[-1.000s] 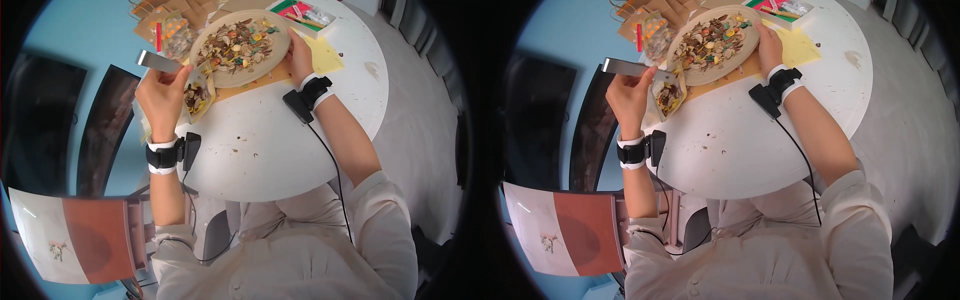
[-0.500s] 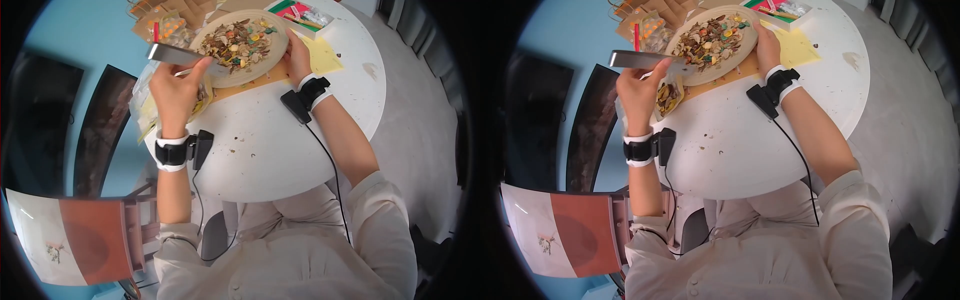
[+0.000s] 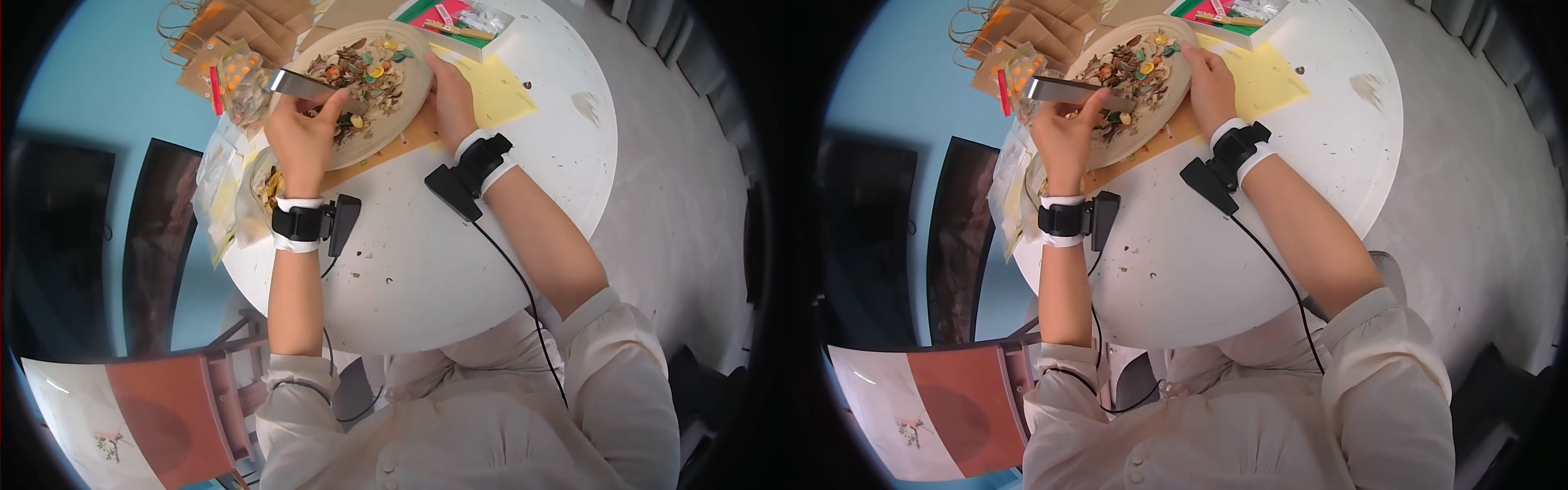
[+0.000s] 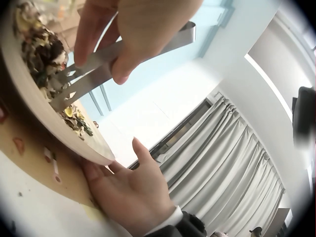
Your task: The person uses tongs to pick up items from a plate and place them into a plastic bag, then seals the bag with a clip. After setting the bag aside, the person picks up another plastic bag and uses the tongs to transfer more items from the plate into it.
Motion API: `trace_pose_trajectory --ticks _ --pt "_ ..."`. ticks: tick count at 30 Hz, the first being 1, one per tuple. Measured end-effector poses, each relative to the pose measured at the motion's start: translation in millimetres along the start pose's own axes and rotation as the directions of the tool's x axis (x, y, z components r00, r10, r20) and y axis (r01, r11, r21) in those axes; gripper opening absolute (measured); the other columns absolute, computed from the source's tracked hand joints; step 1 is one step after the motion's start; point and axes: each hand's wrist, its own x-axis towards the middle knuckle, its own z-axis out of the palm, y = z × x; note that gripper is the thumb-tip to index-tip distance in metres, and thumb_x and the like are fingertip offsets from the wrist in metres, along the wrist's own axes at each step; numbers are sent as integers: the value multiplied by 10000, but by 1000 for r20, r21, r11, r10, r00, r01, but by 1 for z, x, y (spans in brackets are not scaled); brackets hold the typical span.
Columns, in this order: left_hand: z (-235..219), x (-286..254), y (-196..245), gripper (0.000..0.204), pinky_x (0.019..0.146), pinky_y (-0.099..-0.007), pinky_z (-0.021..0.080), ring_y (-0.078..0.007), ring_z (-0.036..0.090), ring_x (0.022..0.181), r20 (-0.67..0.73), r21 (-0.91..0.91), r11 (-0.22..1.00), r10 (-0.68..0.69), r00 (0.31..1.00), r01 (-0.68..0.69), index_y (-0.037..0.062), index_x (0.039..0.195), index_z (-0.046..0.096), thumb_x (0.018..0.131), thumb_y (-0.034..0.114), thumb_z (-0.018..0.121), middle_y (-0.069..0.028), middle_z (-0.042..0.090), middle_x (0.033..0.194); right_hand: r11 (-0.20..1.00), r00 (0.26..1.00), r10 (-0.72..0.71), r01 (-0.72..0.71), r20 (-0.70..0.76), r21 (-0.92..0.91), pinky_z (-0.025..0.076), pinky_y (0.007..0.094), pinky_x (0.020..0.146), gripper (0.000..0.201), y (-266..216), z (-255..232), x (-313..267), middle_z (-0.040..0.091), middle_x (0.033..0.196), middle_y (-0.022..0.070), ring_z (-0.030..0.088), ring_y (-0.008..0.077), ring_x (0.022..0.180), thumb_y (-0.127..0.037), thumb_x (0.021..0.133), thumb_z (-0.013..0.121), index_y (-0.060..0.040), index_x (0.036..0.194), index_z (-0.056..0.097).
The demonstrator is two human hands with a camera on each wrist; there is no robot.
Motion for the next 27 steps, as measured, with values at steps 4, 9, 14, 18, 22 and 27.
trace_pose_trajectory --ticks 4,9,14,18,22,27 --pt "2 8 -8 338 576 -268 495 -138 667 607 -12 94 995 -25 1000 26 -43 887 692 791 252 825 -112 713 720 1000 1000 -9 9 0 -13 445 273 908 594 4 -1 3 642 1114 112 585 166 1014 -444 896 645 57 1210 584" --pt "6 12 0 323 599 -289 508 -170 668 615 -88 69 997 29 996 -23 -38 873 690 762 226 840 -113 705 705 1000 1000 -4 4 7 -23 443 277 916 607 2 -1 1 641 1130 125 587 177 1027 -449 895 644 65 1212 579" --pt "0 16 1 364 596 -261 511 -149 684 632 -115 111 994 37 993 -25 -55 846 704 783 280 831 -109 705 688 1000 1000 -6 6 5 -18 444 273 906 582 3 -1 2 644 1124 114 585 173 1012 -442 893 649 47 1203 593" --pt "-22 13 8 294 614 -269 518 -155 681 637 -141 73 997 -13 990 23 -44 851 703 770 206 836 -112 715 718 1000 1000 21 -21 15 -21 445 271 894 557 2 -2 4 647 1111 95 583 169 1000 -436 891 654 31 1189 606" --pt "-59 -1 9 272 627 -271 525 -149 680 641 -174 -119 991 40 984 -61 -44 859 708 768 177 838 -114 723 733 1000 1000 18 -18 15 25 456 268 866 548 0 0 2 649 1084 85 589 155 965 -431 890 658 25 1191 604" --pt "-120 -34 11 232 663 -241 526 -111 663 706 -18 132 991 -32 999 34 -66 917 695 808 108 805 -96 725 813 997 998 27 -31 55 77 477 271 847 544 -8 2 -4 647 1057 83 605 144 947 -407 900 655 34 1209 582"
